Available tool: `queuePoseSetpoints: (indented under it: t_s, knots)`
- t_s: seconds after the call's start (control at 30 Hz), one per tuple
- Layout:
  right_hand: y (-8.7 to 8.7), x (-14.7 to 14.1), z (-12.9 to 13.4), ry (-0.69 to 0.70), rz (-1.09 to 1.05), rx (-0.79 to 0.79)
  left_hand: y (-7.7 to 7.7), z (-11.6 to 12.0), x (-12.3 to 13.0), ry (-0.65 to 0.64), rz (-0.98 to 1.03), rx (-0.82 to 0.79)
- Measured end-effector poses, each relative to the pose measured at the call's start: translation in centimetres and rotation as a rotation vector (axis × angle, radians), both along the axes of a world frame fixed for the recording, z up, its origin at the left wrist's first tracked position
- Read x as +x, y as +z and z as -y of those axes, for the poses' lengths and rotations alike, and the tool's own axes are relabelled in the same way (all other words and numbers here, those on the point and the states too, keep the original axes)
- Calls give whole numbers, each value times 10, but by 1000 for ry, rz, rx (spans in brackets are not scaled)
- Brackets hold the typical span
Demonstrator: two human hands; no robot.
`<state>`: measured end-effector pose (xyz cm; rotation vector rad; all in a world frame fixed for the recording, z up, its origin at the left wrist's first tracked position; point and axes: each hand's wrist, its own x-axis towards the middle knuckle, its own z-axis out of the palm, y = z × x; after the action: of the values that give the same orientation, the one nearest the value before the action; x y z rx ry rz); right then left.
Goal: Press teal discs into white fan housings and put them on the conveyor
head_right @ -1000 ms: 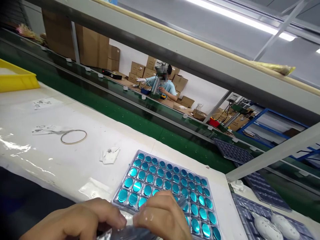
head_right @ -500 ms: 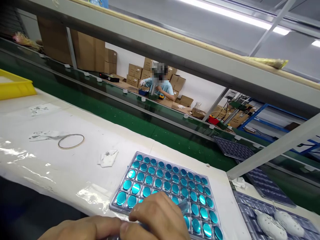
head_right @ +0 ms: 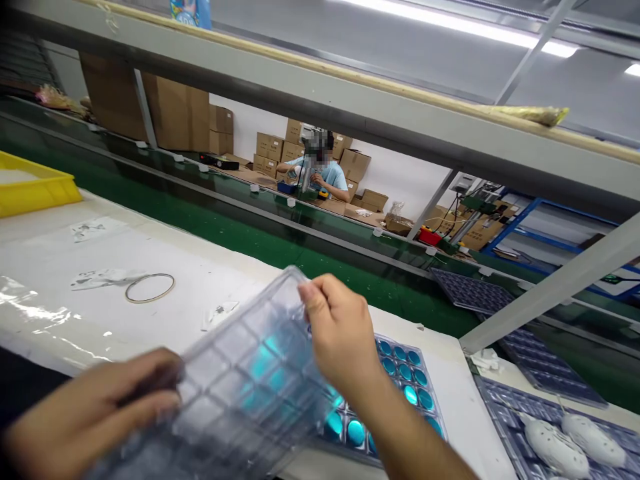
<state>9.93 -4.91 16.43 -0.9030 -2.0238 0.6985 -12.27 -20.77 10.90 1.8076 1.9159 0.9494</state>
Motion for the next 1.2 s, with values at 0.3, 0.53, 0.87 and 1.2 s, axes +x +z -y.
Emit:
queuePoseSetpoints:
  t_s: [0.3,0.53,0.87,1.2]
  knots:
    - [-70,-103,-41,-22,105,-487,46,-72,-158,296,-597,-10]
    - [-104,-129,-18,120,459,-251,-61,-55,-191,227,-625,-218]
    - [-134,-158,-19,469,887,-73,-68,-80,-235,234,-631,-253]
    - [-127,-163,-29,566,869,0,-92,-96,-265,239,-632,-251]
